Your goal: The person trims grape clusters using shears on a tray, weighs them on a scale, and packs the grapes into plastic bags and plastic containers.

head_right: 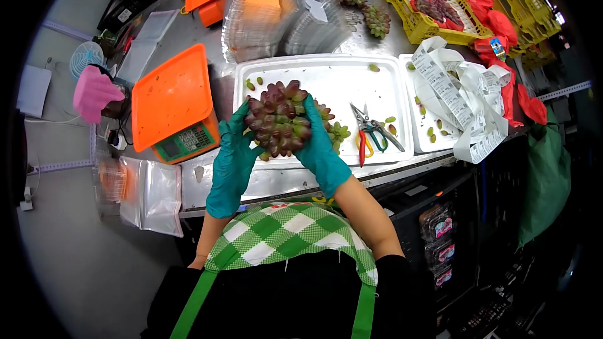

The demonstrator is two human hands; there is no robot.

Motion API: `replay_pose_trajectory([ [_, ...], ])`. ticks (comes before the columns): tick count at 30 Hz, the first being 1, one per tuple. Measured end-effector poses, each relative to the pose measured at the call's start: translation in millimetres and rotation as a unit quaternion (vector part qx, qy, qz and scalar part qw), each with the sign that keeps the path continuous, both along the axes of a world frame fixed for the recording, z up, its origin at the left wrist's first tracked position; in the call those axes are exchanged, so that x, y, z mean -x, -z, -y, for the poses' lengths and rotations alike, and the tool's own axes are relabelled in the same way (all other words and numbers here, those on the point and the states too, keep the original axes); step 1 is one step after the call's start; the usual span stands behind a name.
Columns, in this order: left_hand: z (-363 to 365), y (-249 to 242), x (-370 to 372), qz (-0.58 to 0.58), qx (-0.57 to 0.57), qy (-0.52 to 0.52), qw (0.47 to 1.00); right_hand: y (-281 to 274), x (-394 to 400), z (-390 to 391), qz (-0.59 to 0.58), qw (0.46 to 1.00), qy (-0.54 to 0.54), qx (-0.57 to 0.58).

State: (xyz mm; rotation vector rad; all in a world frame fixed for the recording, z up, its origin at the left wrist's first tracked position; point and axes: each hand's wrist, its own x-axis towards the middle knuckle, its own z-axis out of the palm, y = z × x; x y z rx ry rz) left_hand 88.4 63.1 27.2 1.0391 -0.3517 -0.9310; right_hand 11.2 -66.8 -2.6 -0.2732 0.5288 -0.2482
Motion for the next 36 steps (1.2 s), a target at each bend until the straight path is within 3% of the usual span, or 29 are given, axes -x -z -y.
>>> replay_pose_trajectory([
  [4,-22,0,-10,0.018,0.023,-0.047,0.998,12,-18,-9,0.105,0.990,-0.043,-0.086],
  [9,-55,3,-28,-0.006,0.058,-0.106,0.993,9,-47,-34,0.082,0.988,-0.098,-0.087],
  [12,-71,8,-48,0.064,-0.018,-0.194,0.979,-5,-75,-52,0.089,0.986,-0.121,-0.067],
  [16,-87,14,-88,0.200,-0.028,-0.233,0.951,-6,-131,-78,0.107,0.984,-0.134,-0.045],
  [20,-102,1,-137,0.136,-0.031,-0.287,0.948,-30,-183,-127,0.082,0.988,-0.133,0.020],
  [22,-117,1,-168,0.071,-0.003,-0.288,0.955,-9,-217,-145,0.148,0.980,-0.099,0.092],
  [24,-132,18,-205,0.051,0.014,-0.277,0.959,13,-247,-154,0.136,0.978,-0.089,0.131],
  [31,-140,41,-260,0.066,-0.023,-0.243,0.967,12,-279,-162,0.045,0.980,-0.066,0.182],
  [36,-139,49,-274,0.058,-0.016,-0.248,0.967,-5,-276,-146,0.022,0.968,-0.131,0.215],
])
